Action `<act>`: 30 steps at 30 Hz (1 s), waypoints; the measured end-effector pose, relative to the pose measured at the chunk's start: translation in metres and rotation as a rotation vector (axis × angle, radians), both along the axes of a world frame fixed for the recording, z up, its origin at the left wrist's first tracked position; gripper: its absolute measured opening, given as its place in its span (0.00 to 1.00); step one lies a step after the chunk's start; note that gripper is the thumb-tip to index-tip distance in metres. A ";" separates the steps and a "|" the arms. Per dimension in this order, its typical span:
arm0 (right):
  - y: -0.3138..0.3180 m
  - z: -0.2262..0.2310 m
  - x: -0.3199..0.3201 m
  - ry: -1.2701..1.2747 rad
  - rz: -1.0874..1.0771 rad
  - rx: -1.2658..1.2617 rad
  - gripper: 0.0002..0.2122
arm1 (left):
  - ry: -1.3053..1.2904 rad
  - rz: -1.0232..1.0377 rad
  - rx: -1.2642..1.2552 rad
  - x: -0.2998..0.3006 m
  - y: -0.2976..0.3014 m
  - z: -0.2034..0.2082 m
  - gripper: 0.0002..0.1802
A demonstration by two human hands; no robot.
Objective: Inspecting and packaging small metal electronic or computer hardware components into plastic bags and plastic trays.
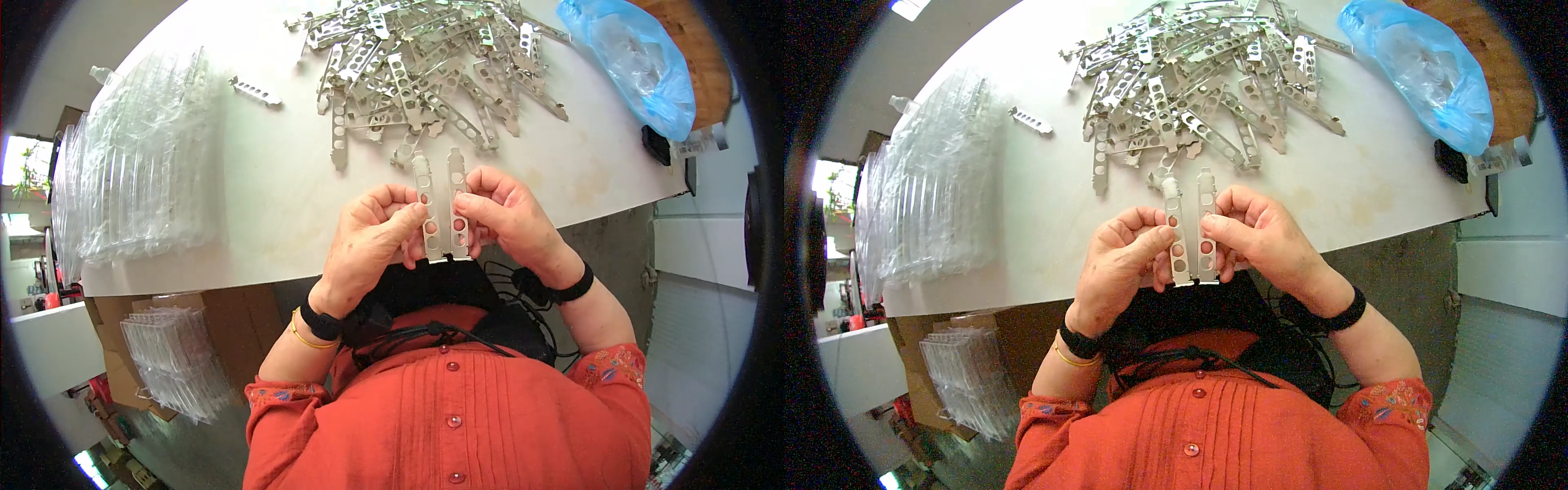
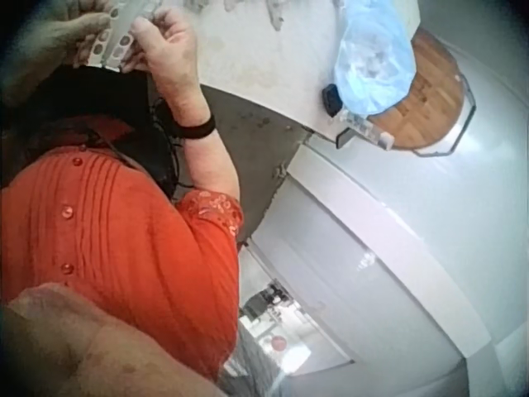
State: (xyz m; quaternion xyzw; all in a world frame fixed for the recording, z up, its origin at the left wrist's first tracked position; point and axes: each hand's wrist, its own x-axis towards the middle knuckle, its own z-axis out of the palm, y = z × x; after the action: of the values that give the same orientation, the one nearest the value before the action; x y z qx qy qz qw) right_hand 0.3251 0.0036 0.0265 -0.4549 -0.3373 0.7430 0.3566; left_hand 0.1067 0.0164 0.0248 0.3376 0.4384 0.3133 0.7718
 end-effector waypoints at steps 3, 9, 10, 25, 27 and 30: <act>0.002 0.003 -0.001 -0.031 0.002 -0.017 0.08 | 0.015 -0.007 -0.003 0.002 0.001 0.000 0.10; 0.004 0.000 -0.001 -0.011 0.031 -0.029 0.08 | 0.024 -0.023 -0.024 0.001 0.005 0.000 0.12; 0.004 0.000 -0.001 -0.013 0.033 -0.024 0.08 | 0.021 -0.037 -0.022 0.001 0.006 0.000 0.12; 0.005 0.001 -0.003 -0.033 0.069 -0.019 0.08 | 0.027 -0.041 -0.052 0.000 0.006 0.002 0.13; 0.005 0.000 -0.003 -0.026 0.067 -0.020 0.08 | 0.021 -0.046 -0.059 0.000 0.006 0.002 0.13; 0.005 -0.001 -0.003 -0.016 0.066 -0.017 0.08 | 0.028 -0.042 -0.065 0.000 0.006 0.003 0.13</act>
State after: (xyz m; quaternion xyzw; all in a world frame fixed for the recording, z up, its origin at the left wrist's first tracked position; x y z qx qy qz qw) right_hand 0.3225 0.0083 0.0254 -0.4525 -0.3489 0.7535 0.3251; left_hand 0.1069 0.0224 0.0276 0.3257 0.4522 0.2778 0.7825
